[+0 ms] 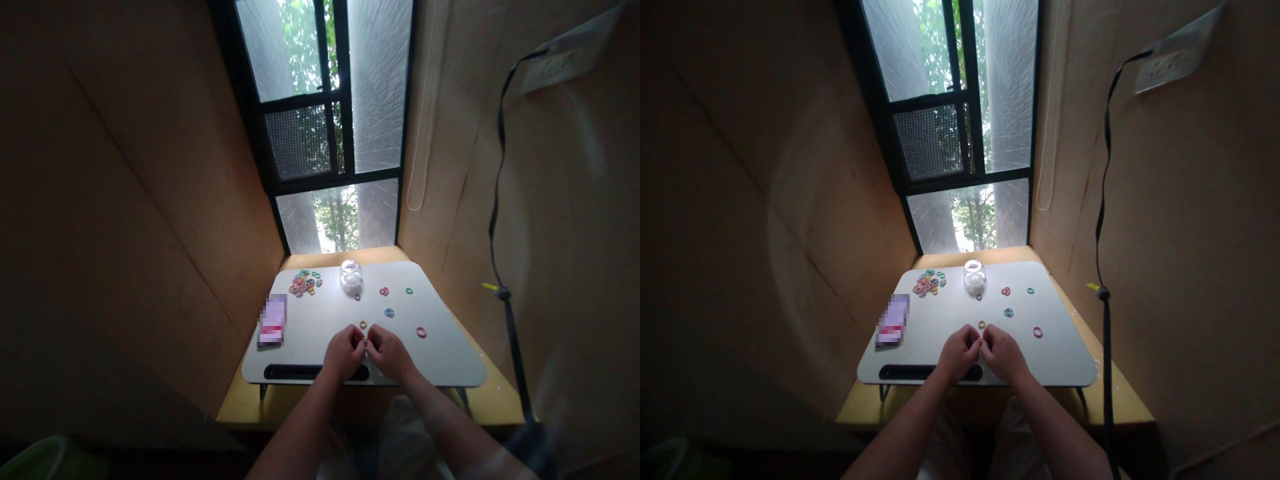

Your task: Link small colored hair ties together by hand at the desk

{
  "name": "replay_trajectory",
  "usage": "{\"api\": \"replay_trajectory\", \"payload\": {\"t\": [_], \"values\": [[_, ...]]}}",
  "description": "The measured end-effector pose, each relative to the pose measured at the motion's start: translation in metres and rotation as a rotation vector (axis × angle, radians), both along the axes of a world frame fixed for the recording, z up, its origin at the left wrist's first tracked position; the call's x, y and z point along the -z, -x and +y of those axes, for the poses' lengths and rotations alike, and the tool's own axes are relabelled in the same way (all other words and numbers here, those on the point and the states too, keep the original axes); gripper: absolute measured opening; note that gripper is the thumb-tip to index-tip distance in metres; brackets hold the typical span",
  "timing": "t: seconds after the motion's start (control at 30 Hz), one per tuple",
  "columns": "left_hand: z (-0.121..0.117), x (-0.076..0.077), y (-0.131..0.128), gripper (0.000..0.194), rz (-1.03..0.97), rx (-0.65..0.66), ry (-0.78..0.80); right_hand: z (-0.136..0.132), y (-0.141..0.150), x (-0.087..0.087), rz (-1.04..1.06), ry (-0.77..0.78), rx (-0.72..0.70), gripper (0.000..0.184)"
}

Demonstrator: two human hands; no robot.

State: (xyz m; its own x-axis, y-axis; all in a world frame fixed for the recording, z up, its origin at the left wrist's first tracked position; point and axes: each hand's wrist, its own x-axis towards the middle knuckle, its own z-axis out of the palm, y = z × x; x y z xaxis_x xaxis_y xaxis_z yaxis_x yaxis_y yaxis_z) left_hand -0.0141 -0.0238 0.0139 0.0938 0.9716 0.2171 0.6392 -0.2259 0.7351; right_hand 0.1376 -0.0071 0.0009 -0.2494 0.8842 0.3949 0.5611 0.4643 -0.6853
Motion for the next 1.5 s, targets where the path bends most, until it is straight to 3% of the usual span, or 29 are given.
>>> {"api": "replay_trajectory", "payload": {"t": [1.5], "values": [[-0.0003, -0.0005, -0.0014, 0.004, 0.021, -0.003, -0.021, -0.0008, -0.0012, -0.0006, -0.016, 0.018, -0.011, 0.010]]}}
